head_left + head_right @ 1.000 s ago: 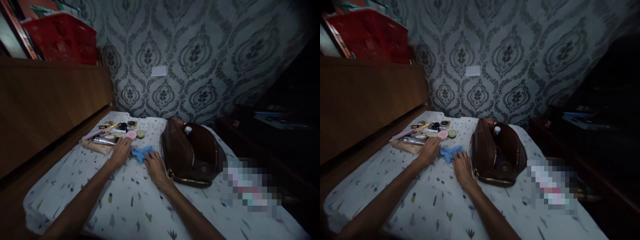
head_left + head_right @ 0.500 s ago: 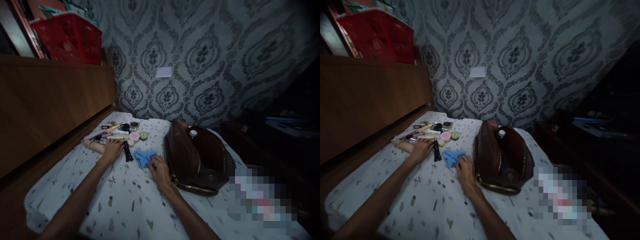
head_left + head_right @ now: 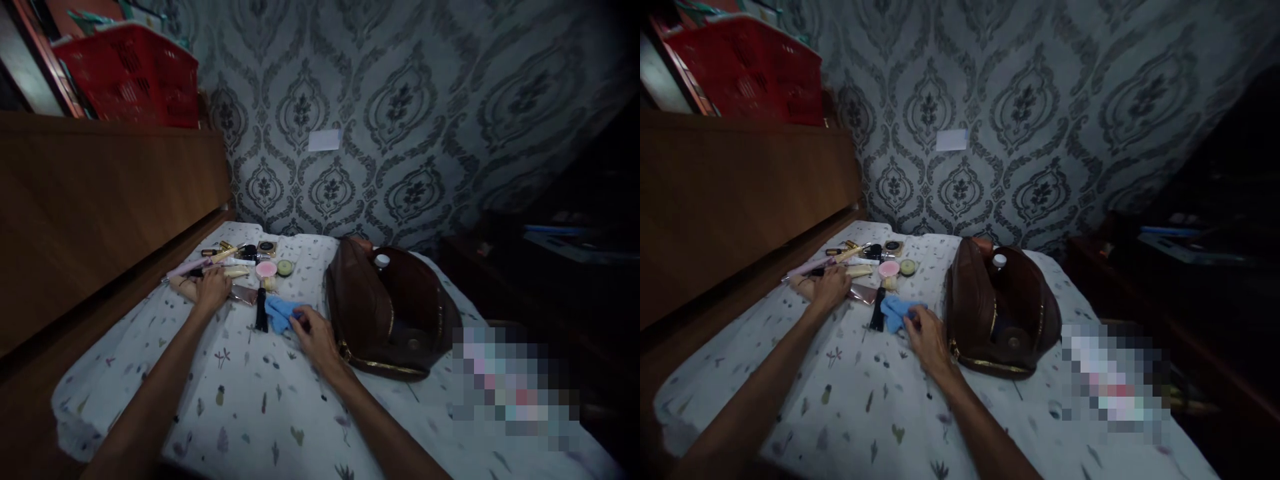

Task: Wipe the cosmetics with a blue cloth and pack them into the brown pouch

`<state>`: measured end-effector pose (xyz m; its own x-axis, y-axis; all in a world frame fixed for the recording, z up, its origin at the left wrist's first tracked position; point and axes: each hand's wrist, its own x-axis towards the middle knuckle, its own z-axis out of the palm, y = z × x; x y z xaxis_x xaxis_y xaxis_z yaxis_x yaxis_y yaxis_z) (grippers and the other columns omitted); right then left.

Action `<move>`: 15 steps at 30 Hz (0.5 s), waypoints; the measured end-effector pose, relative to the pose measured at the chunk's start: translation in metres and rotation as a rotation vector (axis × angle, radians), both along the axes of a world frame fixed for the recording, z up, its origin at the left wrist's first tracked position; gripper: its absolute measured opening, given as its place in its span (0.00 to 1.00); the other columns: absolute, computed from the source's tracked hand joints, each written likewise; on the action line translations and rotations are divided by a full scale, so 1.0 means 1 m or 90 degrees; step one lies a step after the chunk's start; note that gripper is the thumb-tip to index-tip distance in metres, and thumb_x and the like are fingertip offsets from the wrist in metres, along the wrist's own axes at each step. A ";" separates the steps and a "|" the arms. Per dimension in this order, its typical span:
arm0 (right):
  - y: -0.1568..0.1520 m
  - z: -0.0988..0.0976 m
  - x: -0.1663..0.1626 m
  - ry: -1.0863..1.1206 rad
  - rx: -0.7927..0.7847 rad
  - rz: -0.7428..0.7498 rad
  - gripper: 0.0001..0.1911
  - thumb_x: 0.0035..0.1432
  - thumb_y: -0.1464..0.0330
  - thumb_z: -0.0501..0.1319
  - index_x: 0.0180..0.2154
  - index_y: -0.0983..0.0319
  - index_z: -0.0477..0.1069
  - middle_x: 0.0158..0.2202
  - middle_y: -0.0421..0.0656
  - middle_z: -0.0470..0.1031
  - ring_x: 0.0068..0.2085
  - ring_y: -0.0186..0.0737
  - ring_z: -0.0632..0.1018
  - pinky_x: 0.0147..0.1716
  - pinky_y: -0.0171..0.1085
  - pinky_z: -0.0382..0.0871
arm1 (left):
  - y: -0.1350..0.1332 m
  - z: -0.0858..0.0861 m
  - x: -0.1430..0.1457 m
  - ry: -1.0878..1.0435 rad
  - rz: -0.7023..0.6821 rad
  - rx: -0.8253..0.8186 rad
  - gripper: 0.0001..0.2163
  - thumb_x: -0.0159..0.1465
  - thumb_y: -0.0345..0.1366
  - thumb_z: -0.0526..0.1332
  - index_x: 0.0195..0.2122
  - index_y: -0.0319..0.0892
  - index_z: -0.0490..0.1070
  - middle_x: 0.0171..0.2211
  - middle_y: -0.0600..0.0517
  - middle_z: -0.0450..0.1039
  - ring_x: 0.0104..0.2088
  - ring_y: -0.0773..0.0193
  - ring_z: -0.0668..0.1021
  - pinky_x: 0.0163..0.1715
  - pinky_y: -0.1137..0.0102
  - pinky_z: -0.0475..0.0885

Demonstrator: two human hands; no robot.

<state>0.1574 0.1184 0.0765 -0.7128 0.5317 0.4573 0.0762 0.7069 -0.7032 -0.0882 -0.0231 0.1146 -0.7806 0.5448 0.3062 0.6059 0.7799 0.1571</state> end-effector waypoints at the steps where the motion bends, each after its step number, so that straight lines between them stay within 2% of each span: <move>1: 0.000 -0.001 0.000 -0.006 0.006 0.008 0.10 0.59 0.65 0.59 0.40 0.61 0.74 0.27 0.40 0.73 0.29 0.38 0.73 0.31 0.35 0.65 | 0.001 0.000 -0.001 -0.006 0.010 -0.001 0.18 0.67 0.36 0.50 0.53 0.38 0.71 0.57 0.36 0.69 0.58 0.42 0.68 0.52 0.46 0.66; 7: -0.002 -0.002 0.002 -0.067 0.036 0.024 0.12 0.60 0.67 0.60 0.44 0.61 0.75 0.27 0.40 0.73 0.29 0.38 0.73 0.32 0.35 0.64 | 0.009 0.003 -0.011 -0.041 0.070 0.013 0.21 0.62 0.38 0.56 0.56 0.38 0.69 0.61 0.32 0.62 0.59 0.34 0.65 0.53 0.39 0.62; 9: -0.001 -0.002 0.002 -0.072 0.039 0.018 0.11 0.60 0.67 0.60 0.44 0.61 0.75 0.28 0.41 0.74 0.29 0.38 0.73 0.32 0.34 0.64 | 0.011 0.005 -0.016 -0.061 0.075 0.017 0.21 0.61 0.38 0.58 0.55 0.38 0.70 0.58 0.32 0.66 0.58 0.33 0.67 0.52 0.38 0.61; 12: -0.001 -0.002 0.002 -0.078 0.039 0.018 0.10 0.60 0.68 0.60 0.43 0.60 0.76 0.27 0.40 0.74 0.30 0.38 0.73 0.33 0.34 0.64 | 0.011 0.008 -0.021 -0.090 0.057 0.020 0.18 0.60 0.39 0.60 0.51 0.39 0.72 0.50 0.34 0.74 0.51 0.34 0.74 0.50 0.38 0.63; 15: -0.001 -0.001 0.002 -0.072 0.036 0.018 0.10 0.59 0.68 0.60 0.43 0.59 0.76 0.29 0.40 0.75 0.32 0.39 0.74 0.34 0.34 0.65 | 0.007 0.011 -0.018 -0.080 0.024 0.049 0.18 0.60 0.42 0.61 0.49 0.41 0.72 0.48 0.39 0.76 0.49 0.39 0.75 0.50 0.46 0.67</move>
